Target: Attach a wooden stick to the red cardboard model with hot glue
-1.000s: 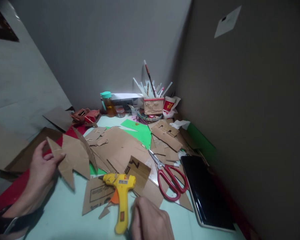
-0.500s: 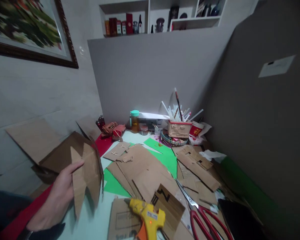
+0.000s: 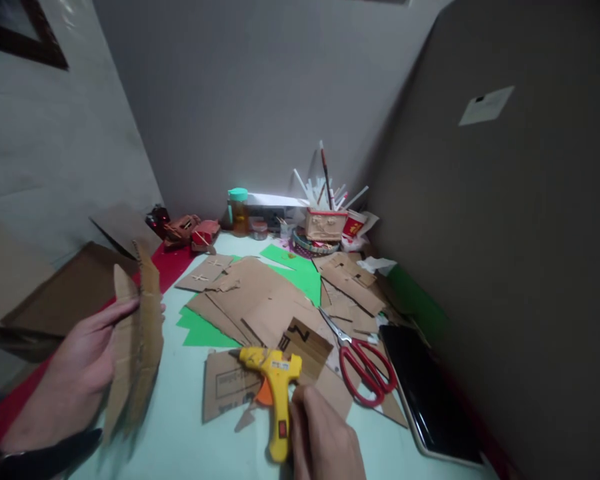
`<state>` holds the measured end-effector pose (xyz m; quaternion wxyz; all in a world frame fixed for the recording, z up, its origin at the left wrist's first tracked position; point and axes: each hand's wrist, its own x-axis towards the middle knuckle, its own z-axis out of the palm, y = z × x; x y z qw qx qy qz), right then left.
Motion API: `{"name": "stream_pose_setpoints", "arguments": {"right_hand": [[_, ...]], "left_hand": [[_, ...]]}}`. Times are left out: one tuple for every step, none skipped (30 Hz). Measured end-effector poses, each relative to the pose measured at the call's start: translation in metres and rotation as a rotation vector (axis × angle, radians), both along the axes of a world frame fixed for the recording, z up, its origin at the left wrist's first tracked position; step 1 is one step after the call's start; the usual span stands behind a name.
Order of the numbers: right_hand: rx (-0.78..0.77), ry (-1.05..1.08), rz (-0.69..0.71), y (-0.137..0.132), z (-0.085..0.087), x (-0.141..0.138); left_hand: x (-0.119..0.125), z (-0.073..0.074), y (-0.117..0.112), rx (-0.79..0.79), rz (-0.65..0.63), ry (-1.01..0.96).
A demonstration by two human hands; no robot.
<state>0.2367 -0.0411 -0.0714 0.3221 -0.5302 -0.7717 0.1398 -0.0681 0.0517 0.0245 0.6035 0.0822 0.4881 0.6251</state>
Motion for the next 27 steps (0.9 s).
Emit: {"name": "stream_pose_setpoints", "arguments": {"right_hand": [[-0.008,0.004,-0.004,-0.001,0.002,0.000],[-0.012,0.008,-0.013,-0.003,0.004,-0.001],[-0.012,0.013,-0.027,-0.004,0.005,-0.002],[-0.010,0.017,-0.042,-0.005,0.006,-0.003],[-0.003,0.020,-0.057,-0.006,0.007,-0.005],[0.004,0.023,-0.074,-0.007,0.008,-0.007],[0.015,0.026,-0.089,-0.007,0.009,-0.008],[0.030,0.028,-0.102,-0.007,0.009,-0.010],[0.046,0.031,-0.113,-0.007,0.010,-0.011],[0.063,0.035,-0.126,-0.007,0.011,-0.011],[0.081,0.040,-0.138,-0.006,0.012,-0.012],[0.098,0.044,-0.150,-0.006,0.013,-0.012],[0.114,0.049,-0.160,-0.006,0.014,-0.012],[0.130,0.052,-0.167,-0.006,0.016,-0.012],[0.147,0.054,-0.168,-0.006,0.017,-0.013],[0.163,0.053,-0.161,-0.006,0.019,-0.013],[0.176,0.053,-0.153,-0.006,0.020,-0.014],[0.189,0.053,-0.146,-0.006,0.021,-0.016],[0.199,0.053,-0.142,-0.006,0.022,-0.017],[0.203,0.054,-0.143,-0.006,0.023,-0.019],[0.205,0.055,-0.148,-0.006,0.023,-0.021],[0.204,0.057,-0.158,-0.006,0.023,-0.022],[0.202,0.060,-0.167,-0.005,0.022,-0.024],[0.199,0.064,-0.176,-0.005,0.022,-0.025],[0.198,0.071,-0.185,-0.005,0.022,-0.025],[0.198,0.079,-0.193,-0.005,0.022,-0.026],[0.198,0.088,-0.199,-0.005,0.022,-0.026]], "left_hand": [[0.001,0.001,0.000,-0.005,0.001,0.006],[0.001,0.001,-0.001,-0.010,-0.001,0.010],[0.001,0.001,-0.001,-0.015,-0.005,0.015],[0.001,0.002,-0.001,-0.019,-0.011,0.017],[0.001,0.002,-0.002,-0.021,-0.018,0.019],[0.001,0.002,-0.002,-0.022,-0.025,0.020],[0.001,0.003,-0.003,-0.023,-0.033,0.020],[0.001,0.003,-0.004,-0.022,-0.035,0.021],[0.001,0.004,-0.005,-0.022,-0.039,0.018],[0.002,0.005,-0.005,-0.023,-0.046,0.011],[0.002,0.005,-0.006,-0.026,-0.050,0.002],[0.003,0.006,-0.006,-0.029,-0.052,-0.007],[0.004,0.006,-0.006,-0.032,-0.053,-0.014],[0.004,0.006,-0.006,-0.037,-0.053,-0.020],[0.004,0.006,-0.006,-0.040,-0.053,-0.022],[0.005,0.006,-0.005,-0.039,-0.049,-0.020],[0.005,0.006,-0.005,-0.038,-0.045,-0.018],[0.006,0.006,-0.005,-0.035,-0.039,-0.016],[0.007,0.007,-0.005,-0.032,-0.031,-0.013],[0.008,0.008,-0.005,-0.030,-0.028,-0.012],[0.009,0.008,-0.005,-0.029,-0.029,-0.012],[0.010,0.008,-0.005,-0.031,-0.037,-0.013],[0.012,0.009,-0.005,-0.035,-0.049,-0.015],[0.013,0.009,-0.006,-0.038,-0.059,-0.016],[0.014,0.009,-0.006,-0.042,-0.068,-0.015],[0.014,0.009,-0.006,-0.041,-0.073,-0.011],[0.015,0.009,-0.007,-0.039,-0.078,-0.002]]}}
